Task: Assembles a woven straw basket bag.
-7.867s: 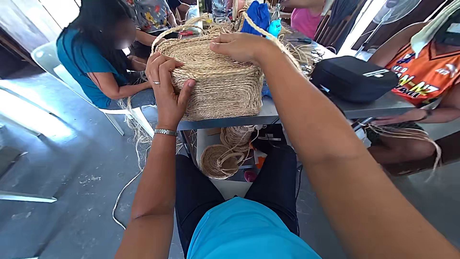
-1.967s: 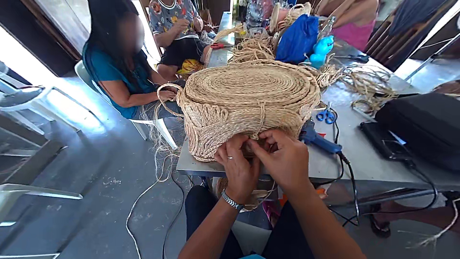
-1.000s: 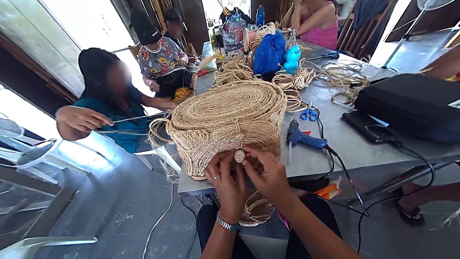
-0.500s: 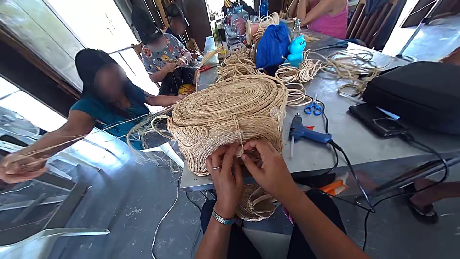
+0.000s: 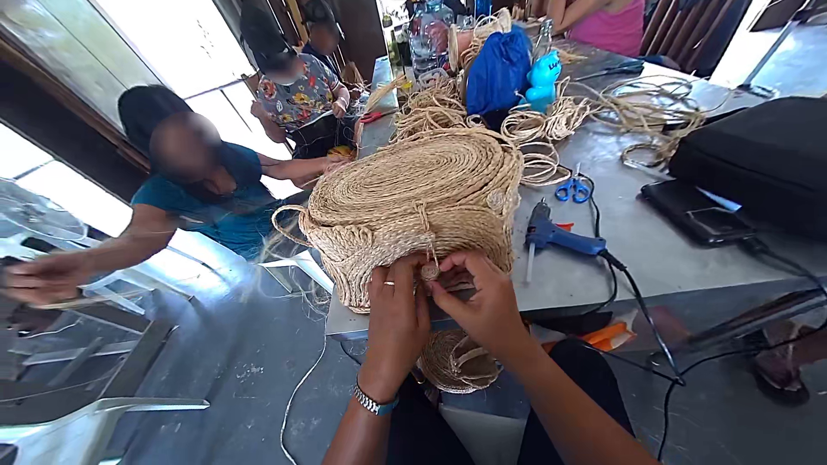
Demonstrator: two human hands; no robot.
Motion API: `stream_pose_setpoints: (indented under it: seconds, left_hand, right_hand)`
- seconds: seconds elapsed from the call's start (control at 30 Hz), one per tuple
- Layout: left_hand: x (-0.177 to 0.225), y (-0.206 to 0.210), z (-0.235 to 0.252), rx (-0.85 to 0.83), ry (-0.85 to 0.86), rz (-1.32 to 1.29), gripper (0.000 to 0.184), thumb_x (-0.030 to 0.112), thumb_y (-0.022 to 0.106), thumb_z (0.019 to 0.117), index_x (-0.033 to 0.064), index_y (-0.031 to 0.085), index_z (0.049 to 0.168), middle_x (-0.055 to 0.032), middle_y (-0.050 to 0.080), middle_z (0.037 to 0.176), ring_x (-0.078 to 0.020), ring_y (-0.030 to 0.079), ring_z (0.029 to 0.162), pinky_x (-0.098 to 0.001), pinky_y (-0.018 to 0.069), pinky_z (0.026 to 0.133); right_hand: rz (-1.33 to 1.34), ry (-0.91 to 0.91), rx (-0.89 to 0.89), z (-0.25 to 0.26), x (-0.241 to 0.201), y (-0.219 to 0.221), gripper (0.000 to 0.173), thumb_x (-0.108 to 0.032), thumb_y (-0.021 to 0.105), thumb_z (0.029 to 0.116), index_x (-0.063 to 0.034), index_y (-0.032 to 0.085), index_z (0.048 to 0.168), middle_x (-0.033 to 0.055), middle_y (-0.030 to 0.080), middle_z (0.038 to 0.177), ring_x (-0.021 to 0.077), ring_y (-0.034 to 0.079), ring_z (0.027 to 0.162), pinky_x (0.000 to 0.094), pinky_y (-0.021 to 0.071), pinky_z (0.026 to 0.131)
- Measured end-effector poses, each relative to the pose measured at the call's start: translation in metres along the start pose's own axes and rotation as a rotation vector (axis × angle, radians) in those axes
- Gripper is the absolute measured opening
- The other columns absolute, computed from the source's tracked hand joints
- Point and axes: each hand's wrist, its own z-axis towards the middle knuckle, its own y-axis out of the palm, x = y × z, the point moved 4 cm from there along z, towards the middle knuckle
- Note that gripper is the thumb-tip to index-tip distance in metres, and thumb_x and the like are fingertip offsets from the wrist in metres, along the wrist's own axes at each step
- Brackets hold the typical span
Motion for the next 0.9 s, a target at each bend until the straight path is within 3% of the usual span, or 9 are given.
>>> stream_pose_setpoints:
  seconds: [0.17, 0.23, 0.3, 0.37, 0.57, 0.63, 0.73, 0.8, 0.9]
  left_hand:
    - [-0.013, -0.007, 0.011, -0.038, 0.018, 0.03, 0.022, 0.022, 0.063, 0.0993, 0.0032, 0.066, 0.111, -0.0077, 0.067, 0.095, -0.0193, 0.064, 0.086, -0.0353, 0.0542, 0.078]
    - [-0.017, -0.008, 0.012, -0.03, 0.016, -0.015, 0.02, 0.024, 0.062, 0.1006, 0.0053, 0.071, 0.102, -0.0079, 0.067, 0.097, -0.0151, 0.064, 0.085, -0.0302, 0.0549, 0.077]
    - [-0.017, -0.006, 0.011, -0.003, 0.03, -0.065, 0.021, 0.022, 0.062, 0.1015, 0.0059, 0.074, 0.101, -0.0084, 0.068, 0.101, -0.0123, 0.064, 0.086, -0.0263, 0.0548, 0.077]
    - [-0.014, -0.005, 0.008, 0.047, 0.022, -0.107, 0.019, 0.02, 0.063, 0.1008, 0.0049, 0.074, 0.1, -0.0086, 0.069, 0.102, -0.0106, 0.064, 0.085, -0.0238, 0.0548, 0.075]
    - [0.009, -0.002, -0.007, 0.184, 0.04, -0.241, 0.018, 0.015, 0.062, 0.0971, 0.0001, 0.072, 0.093, -0.0052, 0.064, 0.085, -0.0053, 0.059, 0.074, -0.0178, 0.0501, 0.065]
    - [0.017, -0.013, -0.008, 0.218, 0.107, -0.348, 0.02, 0.02, 0.061, 0.1003, 0.0021, 0.07, 0.099, -0.0055, 0.064, 0.093, -0.0063, 0.061, 0.085, -0.0197, 0.0519, 0.074]
    - [0.011, -0.043, 0.005, 0.305, 0.122, -0.23, 0.032, 0.043, 0.06, 0.1013, 0.0175, 0.067, 0.119, -0.0023, 0.062, 0.121, -0.0139, 0.054, 0.119, -0.0347, 0.0442, 0.102]
    - [-0.006, -0.059, 0.021, 0.374, 0.102, -0.1, 0.031, 0.04, 0.059, 0.1022, 0.0164, 0.067, 0.12, -0.0055, 0.061, 0.129, -0.0223, 0.05, 0.128, -0.0455, 0.0394, 0.108]
    - [-0.025, -0.06, 0.041, 0.349, 0.11, -0.014, 0.027, 0.028, 0.056, 0.1047, 0.0117, 0.069, 0.122, -0.0087, 0.062, 0.133, -0.0272, 0.049, 0.135, -0.0513, 0.0383, 0.113]
  right_hand:
    - [0.049, 0.033, -0.029, 0.001, 0.004, 0.002, 0.015, -0.016, 0.071, 0.0936, -0.0005, 0.07, 0.095, 0.0084, 0.069, 0.098, 0.0083, 0.068, 0.086, 0.0218, 0.0598, 0.079]
    - [0.082, 0.027, -0.036, 0.0, 0.004, 0.003, 0.021, -0.014, 0.07, 0.0952, 0.0039, 0.067, 0.106, 0.0123, 0.068, 0.107, 0.0121, 0.07, 0.095, 0.0255, 0.062, 0.084]
    - [0.123, 0.044, -0.02, 0.003, 0.003, 0.002, 0.034, -0.015, 0.07, 0.0964, 0.0062, 0.06, 0.121, 0.0127, 0.069, 0.11, 0.0133, 0.072, 0.098, 0.0282, 0.0633, 0.085]
    - [0.12, 0.04, -0.001, 0.005, 0.004, 0.001, 0.038, -0.018, 0.07, 0.0973, 0.0061, 0.061, 0.125, 0.0118, 0.071, 0.11, 0.0122, 0.072, 0.096, 0.0275, 0.0632, 0.085]
    - [0.144, -0.018, 0.05, 0.008, -0.008, -0.001, 0.013, -0.011, 0.071, 0.0937, 0.0018, 0.069, 0.098, 0.0067, 0.071, 0.092, 0.007, 0.069, 0.08, 0.0215, 0.0605, 0.073]
    - [0.295, -0.034, 0.014, 0.01, -0.025, -0.012, 0.014, -0.008, 0.069, 0.0947, 0.0037, 0.066, 0.102, 0.0054, 0.07, 0.092, 0.0068, 0.068, 0.079, 0.0224, 0.0605, 0.072]
    - [0.359, -0.196, -0.085, 0.025, -0.051, -0.04, 0.021, -0.016, 0.06, 0.1037, 0.0012, 0.068, 0.113, 0.0039, 0.074, 0.105, 0.0091, 0.071, 0.097, 0.0282, 0.0616, 0.087]
    - [0.156, -0.309, -0.099, 0.044, -0.057, -0.059, 0.025, -0.018, 0.053, 0.1066, -0.0048, 0.071, 0.117, 0.0034, 0.073, 0.115, 0.0134, 0.068, 0.111, 0.0344, 0.0577, 0.097]
    - [-0.249, -0.383, -0.096, 0.081, -0.045, -0.072, 0.03, -0.02, 0.057, 0.1032, -0.0051, 0.07, 0.125, 0.0071, 0.07, 0.127, 0.0207, 0.061, 0.125, 0.0409, 0.049, 0.108]
